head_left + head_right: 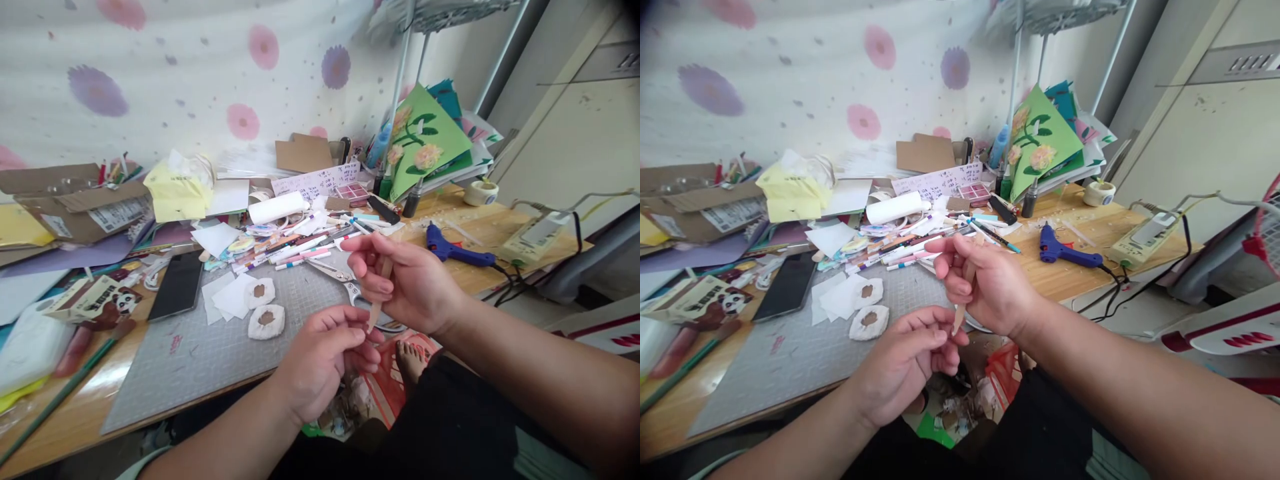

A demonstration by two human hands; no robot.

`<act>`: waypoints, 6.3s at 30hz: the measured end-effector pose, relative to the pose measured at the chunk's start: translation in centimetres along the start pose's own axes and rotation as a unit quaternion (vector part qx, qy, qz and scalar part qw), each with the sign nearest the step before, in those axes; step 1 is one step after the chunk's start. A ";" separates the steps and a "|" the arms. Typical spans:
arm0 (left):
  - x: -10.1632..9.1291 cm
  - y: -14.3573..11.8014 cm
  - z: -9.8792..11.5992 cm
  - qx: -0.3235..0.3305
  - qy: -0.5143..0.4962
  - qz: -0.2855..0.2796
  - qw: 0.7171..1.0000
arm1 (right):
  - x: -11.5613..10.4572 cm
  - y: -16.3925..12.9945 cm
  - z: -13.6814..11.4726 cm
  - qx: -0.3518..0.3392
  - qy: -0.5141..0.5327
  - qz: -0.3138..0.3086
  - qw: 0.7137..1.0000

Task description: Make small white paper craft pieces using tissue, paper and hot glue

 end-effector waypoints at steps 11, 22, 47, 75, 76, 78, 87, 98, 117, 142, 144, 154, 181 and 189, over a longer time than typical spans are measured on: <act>-0.1 -0.2 -0.7 0.049 0.091 0.055 0.993 | 1.2 0.7 1.5 -0.034 -0.019 0.029 0.999; -0.4 -1.0 -0.7 0.052 -0.029 0.080 0.995 | 1.9 1.2 1.8 -0.076 0.025 0.046 0.996; -3.0 -3.5 1.8 0.059 -0.081 0.017 0.995 | -0.9 -1.4 0.2 0.037 -0.206 -0.070 0.975; -2.9 -2.0 1.0 0.024 0.296 0.157 0.942 | 1.5 -3.5 0.3 -0.093 -0.643 -0.211 0.730; -2.9 -2.0 1.0 0.025 0.299 0.158 0.941 | 1.5 -3.5 0.3 -0.088 -0.645 -0.208 0.730; -2.9 -1.9 0.8 0.031 0.305 0.163 0.938 | 1.5 -3.6 0.4 -0.082 -0.649 -0.202 0.729; -3.1 -2.1 0.8 -0.003 0.190 0.138 0.972 | 1.5 -2.9 -0.1 -0.045 -0.605 -0.129 0.784; -3.2 -2.3 0.7 0.007 0.197 0.134 0.971 | 1.5 -2.6 0.2 -0.033 -0.597 -0.134 0.790; -2.8 -2.3 0.8 -0.007 0.132 0.116 0.984 | 0.8 -2.9 -0.4 0.037 -0.508 -0.071 0.858; -3.0 -1.8 -0.3 0.024 0.112 0.145 0.983 | 1.4 -2.9 0.6 -0.038 -0.591 -0.076 0.802; -3.1 -1.7 -0.4 0.027 0.114 0.151 0.982 | 1.4 -2.8 0.7 -0.036 -0.577 -0.077 0.812; -3.1 -2.3 0.3 0.046 0.128 0.107 0.985 | 1.1 -2.2 0.4 0.039 -0.436 -0.011 0.899; -2.8 -2.3 1.1 0.050 0.239 0.185 0.952 | 1.6 -2.3 1.4 0.051 -0.457 0.049 0.887; -3.3 -2.1 0.2 0.047 0.160 0.151 0.974 | 1.3 -2.4 1.4 0.044 -0.473 0.033 0.879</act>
Point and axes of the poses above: each hand's wrist, its own y-axis towards the middle knuckle, its own x-axis out of the palm, z = x × y, the point moved 1 cm from there along y, towards the middle knuckle, and after that the axes turned 11 degrees about y, right-handed, at the moved point
